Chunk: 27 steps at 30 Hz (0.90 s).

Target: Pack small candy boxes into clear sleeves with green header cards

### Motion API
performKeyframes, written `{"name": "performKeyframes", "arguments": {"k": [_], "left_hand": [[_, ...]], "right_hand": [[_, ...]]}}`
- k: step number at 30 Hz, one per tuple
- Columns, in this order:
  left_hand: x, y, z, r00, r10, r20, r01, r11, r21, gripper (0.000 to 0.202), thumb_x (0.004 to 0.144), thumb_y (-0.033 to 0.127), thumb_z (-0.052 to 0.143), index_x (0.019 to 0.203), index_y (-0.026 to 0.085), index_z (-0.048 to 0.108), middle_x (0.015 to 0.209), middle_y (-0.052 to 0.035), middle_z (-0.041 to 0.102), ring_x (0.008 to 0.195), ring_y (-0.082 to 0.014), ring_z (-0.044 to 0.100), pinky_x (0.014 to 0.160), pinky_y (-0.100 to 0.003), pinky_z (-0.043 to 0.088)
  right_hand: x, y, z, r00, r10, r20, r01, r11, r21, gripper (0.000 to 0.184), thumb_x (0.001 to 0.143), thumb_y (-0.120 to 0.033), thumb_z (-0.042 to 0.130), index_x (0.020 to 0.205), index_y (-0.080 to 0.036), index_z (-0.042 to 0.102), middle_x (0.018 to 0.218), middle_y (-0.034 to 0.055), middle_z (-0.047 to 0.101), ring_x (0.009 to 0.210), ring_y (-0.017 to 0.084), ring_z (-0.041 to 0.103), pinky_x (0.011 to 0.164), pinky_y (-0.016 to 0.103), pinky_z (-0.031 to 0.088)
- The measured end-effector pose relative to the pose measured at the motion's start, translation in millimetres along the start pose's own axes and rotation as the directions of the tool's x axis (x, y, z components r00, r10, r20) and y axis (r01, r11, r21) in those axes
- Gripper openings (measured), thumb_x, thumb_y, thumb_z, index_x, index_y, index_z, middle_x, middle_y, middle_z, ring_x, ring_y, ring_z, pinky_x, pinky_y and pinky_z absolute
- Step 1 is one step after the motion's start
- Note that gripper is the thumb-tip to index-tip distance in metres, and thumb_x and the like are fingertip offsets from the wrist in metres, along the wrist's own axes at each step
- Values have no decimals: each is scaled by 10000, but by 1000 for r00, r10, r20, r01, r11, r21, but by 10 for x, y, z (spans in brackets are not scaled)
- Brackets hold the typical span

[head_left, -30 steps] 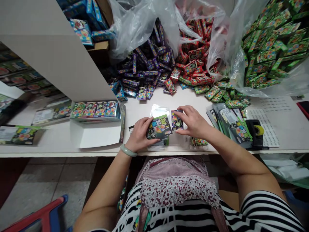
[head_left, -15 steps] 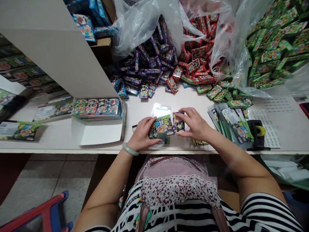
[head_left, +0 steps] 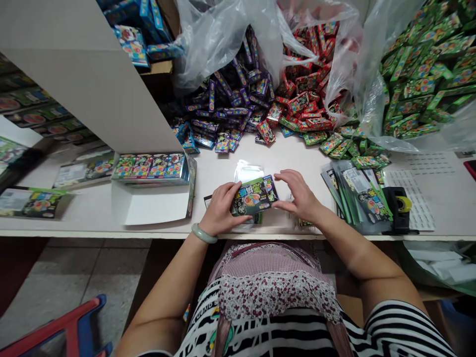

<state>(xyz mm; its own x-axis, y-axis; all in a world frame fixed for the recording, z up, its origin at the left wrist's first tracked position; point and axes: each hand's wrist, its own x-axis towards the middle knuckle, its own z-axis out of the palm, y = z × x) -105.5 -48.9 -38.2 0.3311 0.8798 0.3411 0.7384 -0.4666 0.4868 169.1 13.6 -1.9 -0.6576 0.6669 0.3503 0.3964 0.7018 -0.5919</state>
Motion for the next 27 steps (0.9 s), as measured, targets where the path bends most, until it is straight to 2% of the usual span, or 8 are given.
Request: {"name": "performKeyframes", "arguments": {"k": [5,7,10,12,15,18,23,27], "left_hand": [[15,26,30,1000,23,2,-23,1000,-6,965,746,571,754,1517,216,296,1314,-167,496,1213,-338,517,1025,-513,464],[3,32,24,1000,2,-17,-2,1000,-24,966,741,567,760,1512,203,307,1307,-170,494,1207,-333,516,1027,-515,464],[-57,37,-43,997,-46,-63,40,995,-93,964,734,561,767,1506,203,315,1301,-162,489,1207,-320,518,1042,-514,461],[-118,45,-119,993,-70,-96,55,988,-145,981,720,563,775,1510,218,308,1314,-156,487,1225,-322,515,1058,-518,455],[-228,65,-240,977,-123,-176,90,979,-183,1009,700,580,778,1517,231,298,1337,-161,484,1246,-344,511,1067,-542,445],[-358,73,-332,956,-173,-236,123,969,-212,986,715,596,754,1516,238,303,1335,-165,483,1236,-351,521,1046,-555,457],[-540,13,-402,951,-214,-221,165,961,-220,1002,705,614,746,1519,242,296,1321,-171,485,1222,-361,533,1020,-565,475],[-572,-42,-423,946,-226,-231,174,959,-226,969,735,630,716,1516,237,298,1318,-171,486,1219,-344,538,1009,-541,492]], "right_hand": [[-45,-88,125,989,101,103,-117,980,159,448,974,-469,481,1384,-288,473,1306,88,647,1268,272,562,1140,640,292],[10,-55,136,983,183,-6,-175,948,267,401,971,-459,490,1324,-272,528,1235,83,687,1156,249,635,1096,598,376],[327,113,200,916,325,-234,-219,895,389,308,951,-427,538,1169,-228,624,1032,68,739,1014,225,682,982,473,498],[728,245,362,922,302,-241,-199,906,374,244,918,-392,589,1056,-208,672,1018,72,738,975,223,687,928,425,529],[1485,328,790,992,127,-23,-119,969,216,201,910,-280,592,1063,-192,688,1062,83,736,958,214,687,907,405,542],[2180,246,1247,976,-10,217,41,990,-138,303,890,-180,617,1191,-154,646,1230,131,687,1138,236,628,1003,425,497],[2909,55,1714,945,-168,279,260,905,-338,715,729,-91,754,1389,-85,478,1611,182,294,1493,353,217,1192,546,221],[3191,44,1874,903,-190,386,341,865,-370,621,627,-70,823,1209,-82,606,1487,109,509,1458,340,281,1199,534,178]]}}
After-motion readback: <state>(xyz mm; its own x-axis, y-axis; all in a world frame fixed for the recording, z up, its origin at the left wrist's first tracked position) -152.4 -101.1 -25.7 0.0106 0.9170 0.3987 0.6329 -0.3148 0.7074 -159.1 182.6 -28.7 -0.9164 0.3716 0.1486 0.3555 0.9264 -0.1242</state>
